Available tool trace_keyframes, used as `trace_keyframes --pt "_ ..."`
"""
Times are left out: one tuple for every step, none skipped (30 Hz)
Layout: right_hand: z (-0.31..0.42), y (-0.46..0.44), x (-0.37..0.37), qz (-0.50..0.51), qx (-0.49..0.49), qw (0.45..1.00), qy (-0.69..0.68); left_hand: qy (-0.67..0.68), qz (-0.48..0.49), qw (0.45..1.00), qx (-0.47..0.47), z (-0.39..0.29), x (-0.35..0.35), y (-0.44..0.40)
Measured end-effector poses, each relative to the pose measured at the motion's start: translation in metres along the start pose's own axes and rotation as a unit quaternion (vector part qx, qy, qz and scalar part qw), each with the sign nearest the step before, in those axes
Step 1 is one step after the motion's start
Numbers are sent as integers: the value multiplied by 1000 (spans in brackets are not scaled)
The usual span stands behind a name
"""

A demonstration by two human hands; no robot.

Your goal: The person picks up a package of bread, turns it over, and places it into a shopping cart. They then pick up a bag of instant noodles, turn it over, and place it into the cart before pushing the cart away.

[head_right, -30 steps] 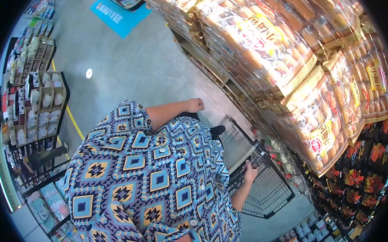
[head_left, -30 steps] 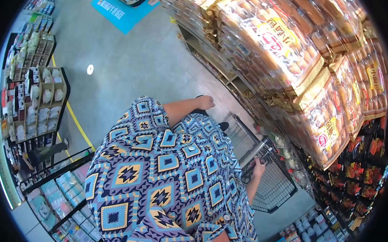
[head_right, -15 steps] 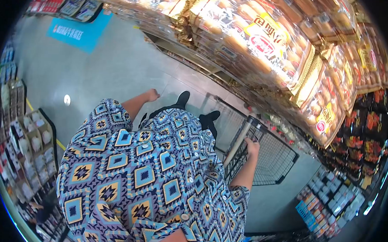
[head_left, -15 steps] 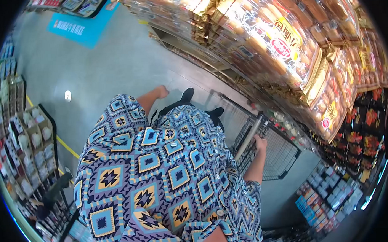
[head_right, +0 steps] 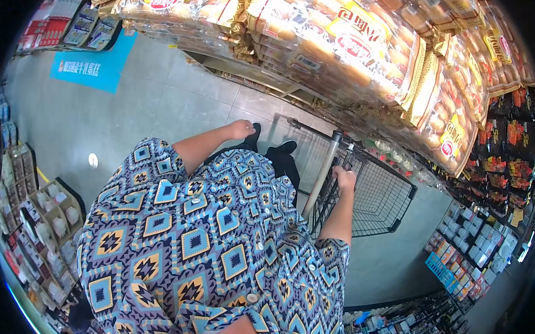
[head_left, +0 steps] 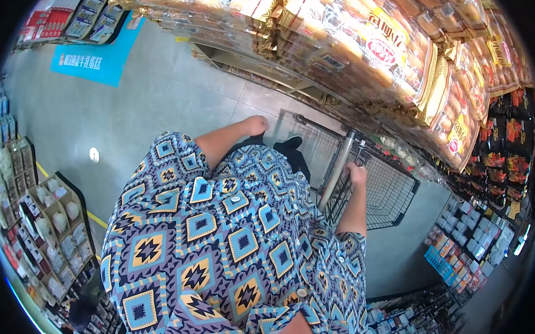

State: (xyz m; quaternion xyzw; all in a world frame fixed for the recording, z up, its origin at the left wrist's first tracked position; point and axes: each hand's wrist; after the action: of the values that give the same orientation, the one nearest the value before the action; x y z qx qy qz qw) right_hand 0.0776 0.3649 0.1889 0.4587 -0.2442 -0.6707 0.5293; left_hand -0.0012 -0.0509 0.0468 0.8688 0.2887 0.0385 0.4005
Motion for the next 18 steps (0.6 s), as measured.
trace_keyframes --pt "1 -1 -1 0 -2 1000 -7 -10 35 999 2 -9 1 0" --pt "2 2 0 1 -1 1000 -8 -11 36 999 0 -11 1 3" --pt "4 3 3 2 -1 1000 -12 -16 40 999 -6 -10 -1 2" --pt "8 3 6 3 -3 1000 -16 -22 43 999 -13 -8 -6 3" --pt "9 5 8 -7 -6 1000 -7 -23 40 999 -13 -5 -9 5" --pt "8 4 8 -6 -8 1000 -7 -40 27 999 -3 8 -11 7" --pt "7 4 8 -1 -3 1000 3 -57 15 998 6 23 -11 9" --pt "3 0 6 4 1 1000 12 -56 2 998 -24 42 -8 9" --pt "-2 -5 6 4 -1 1000 12 -54 -10 997 -54 61 -8 11" --pt "-8 -10 6 3 -3 1000 14 -99 1 992 -71 72 -11 18" --pt "-12 -11 7 2 -4 1000 15 -145 13 985 -88 84 -15 28" --pt "-15 -13 7 0 -6 1000 13 -155 7 984 -84 100 -13 34" --pt "-17 -14 8 -1 -19 999 34 -166 1 983 -80 120 -9 38" --pt "-20 -13 12 -1 -31 998 54 -168 0 983 -80 147 -1 35" --pt "-18 -6 11 -10 -18 996 82 -214 30 973 -76 176 13 27" --pt "-13 5 14 -10 -19 997 78 -264 59 960 -71 175 11 33" --pt "-9 18 17 33 -10 997 64 -270 60 958 -70 174 8 40" --pt "-12 23 13 73 -1 996 47 -227 63 968 -84 140 0 62"
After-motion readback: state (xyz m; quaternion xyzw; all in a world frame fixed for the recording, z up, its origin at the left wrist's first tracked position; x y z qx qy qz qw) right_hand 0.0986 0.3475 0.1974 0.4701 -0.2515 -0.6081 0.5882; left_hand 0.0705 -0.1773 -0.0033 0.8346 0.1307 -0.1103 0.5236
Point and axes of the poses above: each hand's wrist, its own y-axis away from the middle knuckle, its own x-axis out of the palm, z = x × y, and after that the axes turned 10 degrees about z, right-handed
